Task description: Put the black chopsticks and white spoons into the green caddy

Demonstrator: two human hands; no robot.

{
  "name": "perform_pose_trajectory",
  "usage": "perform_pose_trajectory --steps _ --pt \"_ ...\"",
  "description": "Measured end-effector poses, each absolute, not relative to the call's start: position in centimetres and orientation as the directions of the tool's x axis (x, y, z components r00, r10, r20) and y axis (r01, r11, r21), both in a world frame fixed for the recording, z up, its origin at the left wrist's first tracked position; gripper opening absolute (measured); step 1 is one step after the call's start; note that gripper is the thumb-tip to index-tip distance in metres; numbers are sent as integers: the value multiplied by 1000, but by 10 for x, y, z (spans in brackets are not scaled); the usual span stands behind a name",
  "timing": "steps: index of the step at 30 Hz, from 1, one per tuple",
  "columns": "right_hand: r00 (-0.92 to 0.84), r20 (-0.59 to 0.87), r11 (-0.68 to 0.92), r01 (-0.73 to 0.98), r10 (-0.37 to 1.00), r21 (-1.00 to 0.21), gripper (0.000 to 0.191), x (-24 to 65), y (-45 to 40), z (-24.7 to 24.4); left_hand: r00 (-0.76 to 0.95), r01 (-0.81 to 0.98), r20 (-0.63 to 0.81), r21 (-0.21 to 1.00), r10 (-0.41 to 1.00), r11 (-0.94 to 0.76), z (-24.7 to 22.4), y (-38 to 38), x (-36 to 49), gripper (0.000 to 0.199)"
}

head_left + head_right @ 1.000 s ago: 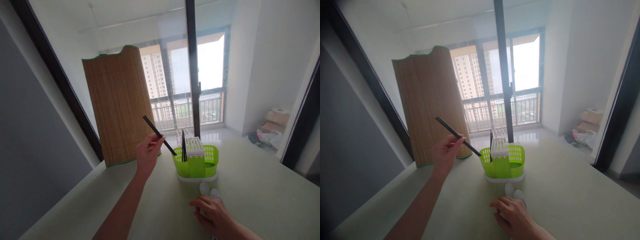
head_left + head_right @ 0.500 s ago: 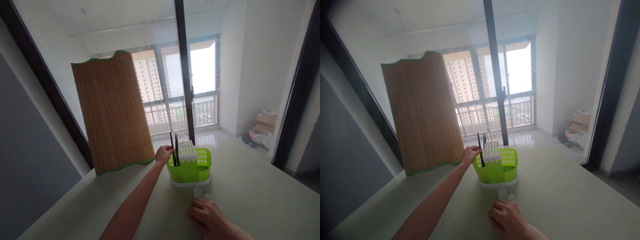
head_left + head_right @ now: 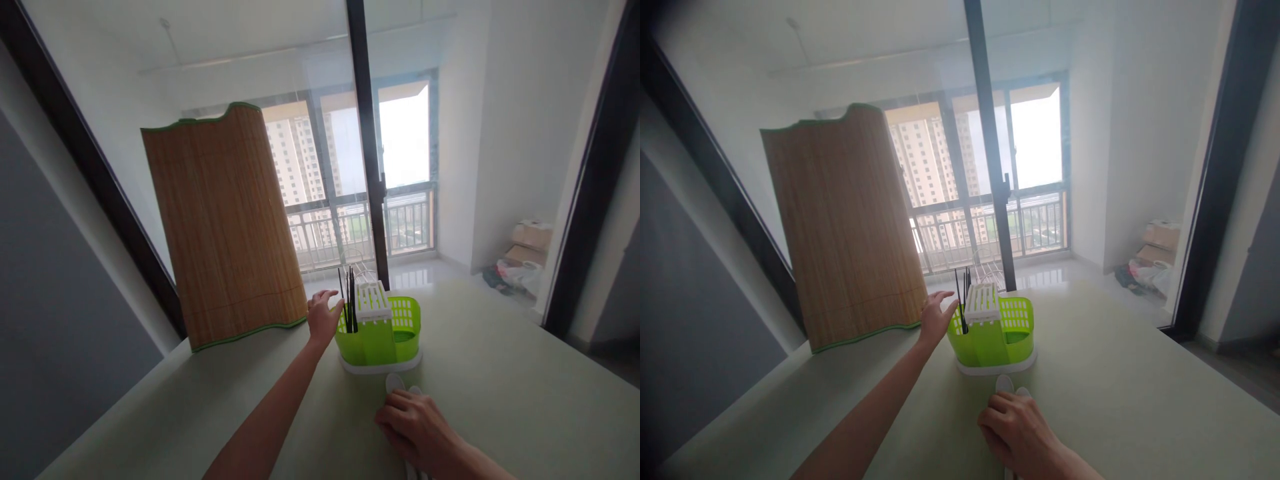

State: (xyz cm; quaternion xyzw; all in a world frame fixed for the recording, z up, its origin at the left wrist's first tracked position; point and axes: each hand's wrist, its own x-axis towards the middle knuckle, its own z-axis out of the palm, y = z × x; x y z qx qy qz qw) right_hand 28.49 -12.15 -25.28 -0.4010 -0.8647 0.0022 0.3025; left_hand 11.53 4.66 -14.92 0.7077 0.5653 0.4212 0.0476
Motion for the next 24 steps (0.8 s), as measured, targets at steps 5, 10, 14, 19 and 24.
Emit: perform_pose_trajectory --steps 5,10,14,19,24 --pt "-423 529 610 753 735 -246 17 293 -121 -243 2 730 752 449 659 -515 -199 -16 100 25" --pt "-357 511 534 806 782 -254 15 302 -118 -243 156 649 648 501 745 -572 -250 -69 95 22" --pt "-295 460 445 857 837 -260 15 309 -113 -246 272 620 463 586 844 -522 -263 -88 106 17" --pt "-209 379 322 908 901 -266 13 314 -110 -251 498 639 307 503 811 -582 -265 -98 119 16" --pt "-138 396 261 925 908 -275 17 313 -109 -254 563 656 248 447 788 -609 -267 -99 120 11"
